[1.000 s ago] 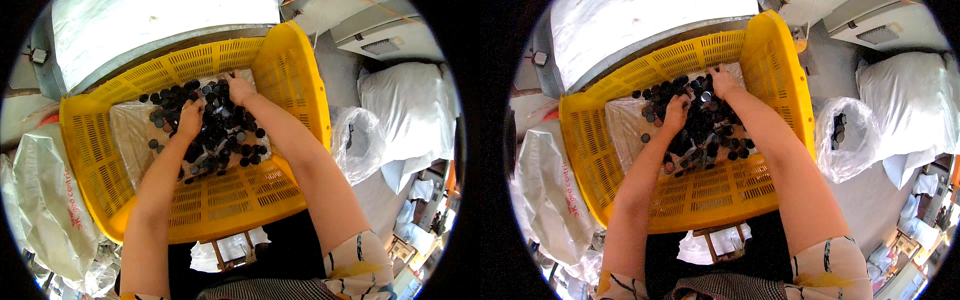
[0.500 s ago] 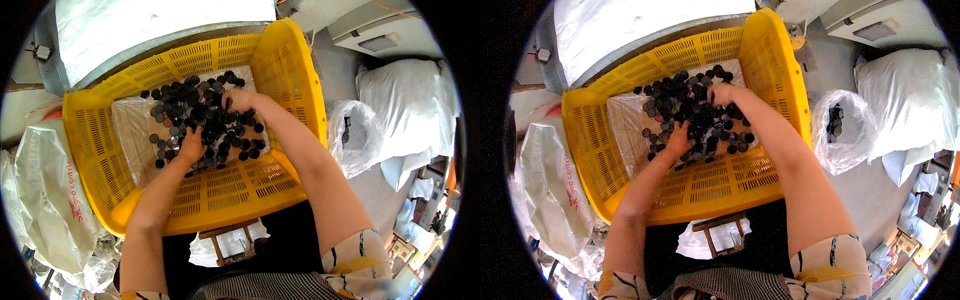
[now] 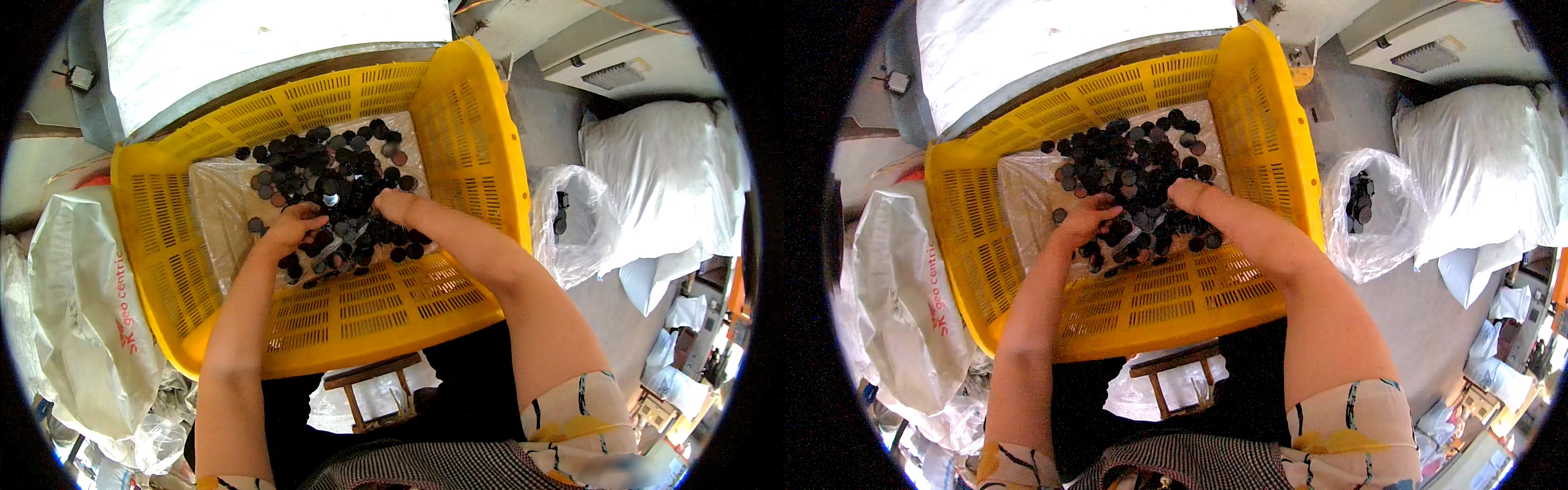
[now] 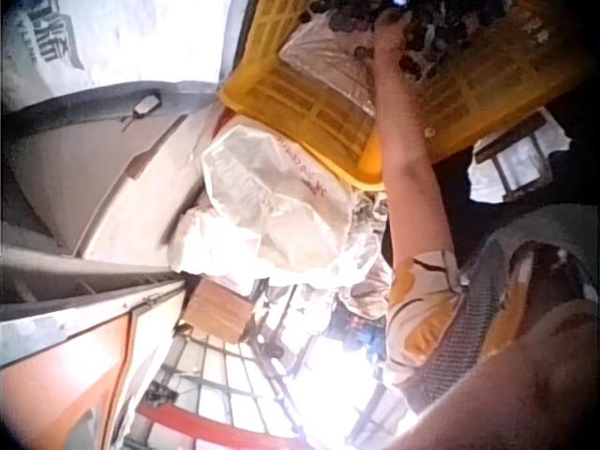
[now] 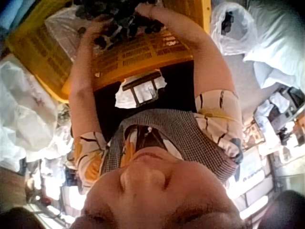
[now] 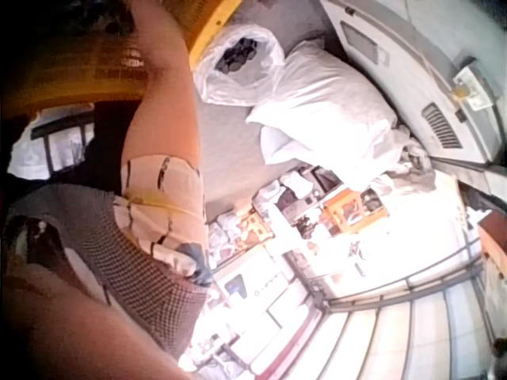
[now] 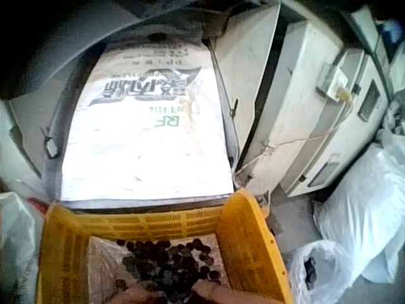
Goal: The person opens a white sack and pours black plastic bottle caps into a yellow basket. They then repeatedly scoop and separate the caps by hand, moving them within the basket and occasionally transferring some to a nearby plastic bag.
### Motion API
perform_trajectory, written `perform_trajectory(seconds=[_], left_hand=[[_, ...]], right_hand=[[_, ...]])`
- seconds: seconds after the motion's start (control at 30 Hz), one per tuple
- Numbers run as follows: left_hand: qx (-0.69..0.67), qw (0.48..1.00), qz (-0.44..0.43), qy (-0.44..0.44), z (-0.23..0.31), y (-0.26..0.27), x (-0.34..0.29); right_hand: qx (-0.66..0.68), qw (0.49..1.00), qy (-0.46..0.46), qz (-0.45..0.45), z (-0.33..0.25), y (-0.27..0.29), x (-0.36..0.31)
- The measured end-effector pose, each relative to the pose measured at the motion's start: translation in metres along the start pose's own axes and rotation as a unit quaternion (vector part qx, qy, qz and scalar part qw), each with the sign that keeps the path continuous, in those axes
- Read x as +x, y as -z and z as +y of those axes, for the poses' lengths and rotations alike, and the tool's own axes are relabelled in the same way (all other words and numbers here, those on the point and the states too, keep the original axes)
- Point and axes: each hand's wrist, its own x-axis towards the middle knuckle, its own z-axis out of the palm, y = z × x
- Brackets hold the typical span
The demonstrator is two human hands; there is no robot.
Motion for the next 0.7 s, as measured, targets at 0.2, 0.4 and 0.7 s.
perform_trajectory(seconds=[0.2,0.4,0.7], left_hand=[[-0.141,0.990,-0.022,-0.014,0.022,0.012,-0.029],[0.073,0.996,0.050,-0.021,0.057,0.007,-0.054],[-0.145,0.984,-0.014,-0.103,0.103,0.032,-0.152]], right_hand=[[0.393,0.919,0.005,-0.002,0.014,0.048,-0.034],[0.279,0.960,-0.016,-0.014,0.025,0.079,-0.036],[0.663,0.743,0.086,0.016,-0.038,0.167,-0.113]])
